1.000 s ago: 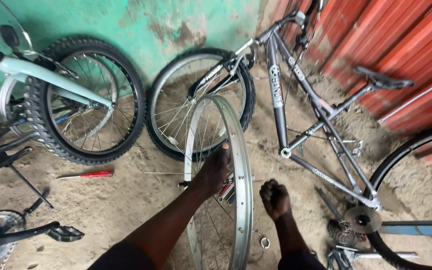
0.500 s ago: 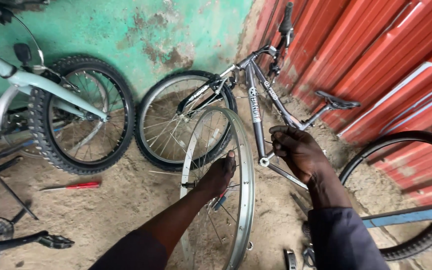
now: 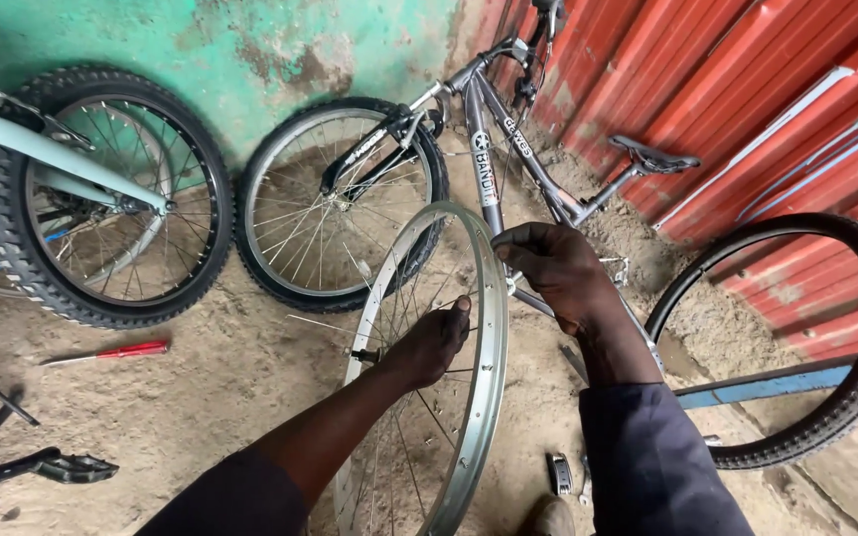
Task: The person is working on a bicycle wheel, using a spoke wrench to tighten the spokes. They rotate the wheel to access different spokes and adjust the tension.
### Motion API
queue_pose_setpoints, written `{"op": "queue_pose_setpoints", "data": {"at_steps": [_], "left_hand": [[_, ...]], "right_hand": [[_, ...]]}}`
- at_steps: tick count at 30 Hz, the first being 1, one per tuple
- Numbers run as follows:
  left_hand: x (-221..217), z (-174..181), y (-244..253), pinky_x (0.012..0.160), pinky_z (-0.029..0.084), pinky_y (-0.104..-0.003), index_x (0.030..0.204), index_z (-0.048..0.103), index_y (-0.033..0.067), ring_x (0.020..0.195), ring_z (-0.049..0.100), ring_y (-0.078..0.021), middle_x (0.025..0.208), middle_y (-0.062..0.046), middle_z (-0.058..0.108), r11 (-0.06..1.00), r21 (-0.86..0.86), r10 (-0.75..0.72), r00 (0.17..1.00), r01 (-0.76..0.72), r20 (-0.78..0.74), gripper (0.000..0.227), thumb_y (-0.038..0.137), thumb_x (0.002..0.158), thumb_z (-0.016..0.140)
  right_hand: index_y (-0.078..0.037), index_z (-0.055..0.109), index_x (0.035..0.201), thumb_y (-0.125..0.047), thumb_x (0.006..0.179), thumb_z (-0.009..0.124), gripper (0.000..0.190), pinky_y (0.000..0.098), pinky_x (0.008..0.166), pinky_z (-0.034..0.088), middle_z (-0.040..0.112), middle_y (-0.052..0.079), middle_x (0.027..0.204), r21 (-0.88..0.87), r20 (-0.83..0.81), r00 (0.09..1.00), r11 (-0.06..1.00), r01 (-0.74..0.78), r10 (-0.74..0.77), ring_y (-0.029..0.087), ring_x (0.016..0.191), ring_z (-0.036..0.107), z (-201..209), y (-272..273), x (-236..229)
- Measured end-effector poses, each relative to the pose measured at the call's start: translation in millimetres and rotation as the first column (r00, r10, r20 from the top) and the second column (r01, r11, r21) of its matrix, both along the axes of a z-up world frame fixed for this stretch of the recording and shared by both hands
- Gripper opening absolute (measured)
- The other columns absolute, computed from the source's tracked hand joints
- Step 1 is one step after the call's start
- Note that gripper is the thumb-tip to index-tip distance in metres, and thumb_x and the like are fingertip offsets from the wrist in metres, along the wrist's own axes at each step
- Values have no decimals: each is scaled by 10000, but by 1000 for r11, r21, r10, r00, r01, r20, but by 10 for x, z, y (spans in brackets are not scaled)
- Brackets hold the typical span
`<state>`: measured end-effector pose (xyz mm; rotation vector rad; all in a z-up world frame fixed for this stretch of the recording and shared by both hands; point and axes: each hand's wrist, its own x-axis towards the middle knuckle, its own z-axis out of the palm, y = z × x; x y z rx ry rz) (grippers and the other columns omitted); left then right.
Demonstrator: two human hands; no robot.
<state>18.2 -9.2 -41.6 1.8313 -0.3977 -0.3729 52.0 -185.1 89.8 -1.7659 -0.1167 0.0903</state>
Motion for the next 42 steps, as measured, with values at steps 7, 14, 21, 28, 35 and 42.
{"op": "queue_pose_setpoints", "data": {"at_steps": [7, 14, 21, 28, 35, 42], "left_hand": [[-54, 163, -38, 551, 367, -322, 584, 380, 187, 478, 403, -187, 506, 18, 386, 999, 36, 2, 999, 0, -54, 632, 466, 1103, 150], [3, 31, -31, 587, 410, -382, 618, 426, 130, 530, 478, -307, 520, -81, 441, 996, 89, -23, 1000, 22, 6, 641, 445, 1115, 173], [-24, 70, -34, 575, 390, -337, 608, 408, 183, 508, 456, -226, 526, 10, 425, 999, 40, 22, 998, -19, -53, 610, 473, 1106, 207], [-30, 101, -51, 571, 404, -340, 619, 435, 178, 523, 502, -236, 524, -2, 458, 997, 73, 19, 998, -15, -63, 617, 498, 1097, 212], [-18, 103, -60, 565, 382, -327, 624, 442, 165, 519, 471, -220, 533, -6, 435, 997, 79, 30, 992, -20, -125, 620, 497, 1090, 202], [-11, -124, -117, 507, 313, -280, 595, 402, 223, 450, 360, -132, 496, 63, 367, 998, 65, 42, 963, -25, -266, 577, 496, 1080, 249]], "right_hand": [[-39, 785, 969, -79, 844, 794, 131, 165, 472, 280, 622, 45, 636, -227, 75, 996, 972, 68, -52, 45, 520, 395, 143, 39, -53], [-5, 781, 970, -53, 819, 804, 161, 186, 554, 307, 630, 36, 672, -203, 59, 998, 979, 21, -10, 70, 598, 435, 225, 72, -109], [-22, 793, 942, -42, 808, 811, 136, 188, 513, 268, 562, -11, 586, -219, 64, 998, 976, -8, 23, 44, 522, 380, 296, 95, -155], [-58, 802, 918, -78, 823, 814, 98, 250, 491, 273, 465, -9, 517, -390, 113, 993, 921, 13, 33, 84, 478, 353, 335, 61, -150], [-49, 796, 965, -37, 843, 783, 124, 223, 519, 291, 413, -28, 533, -359, 124, 984, 931, -73, 125, 67, 507, 364, 500, 103, -248], [-118, 785, 979, -190, 839, 747, 162, 370, 627, 470, 570, 110, 587, -724, 128, 967, 687, -62, 221, 252, 589, 602, 114, -49, 8]]}}
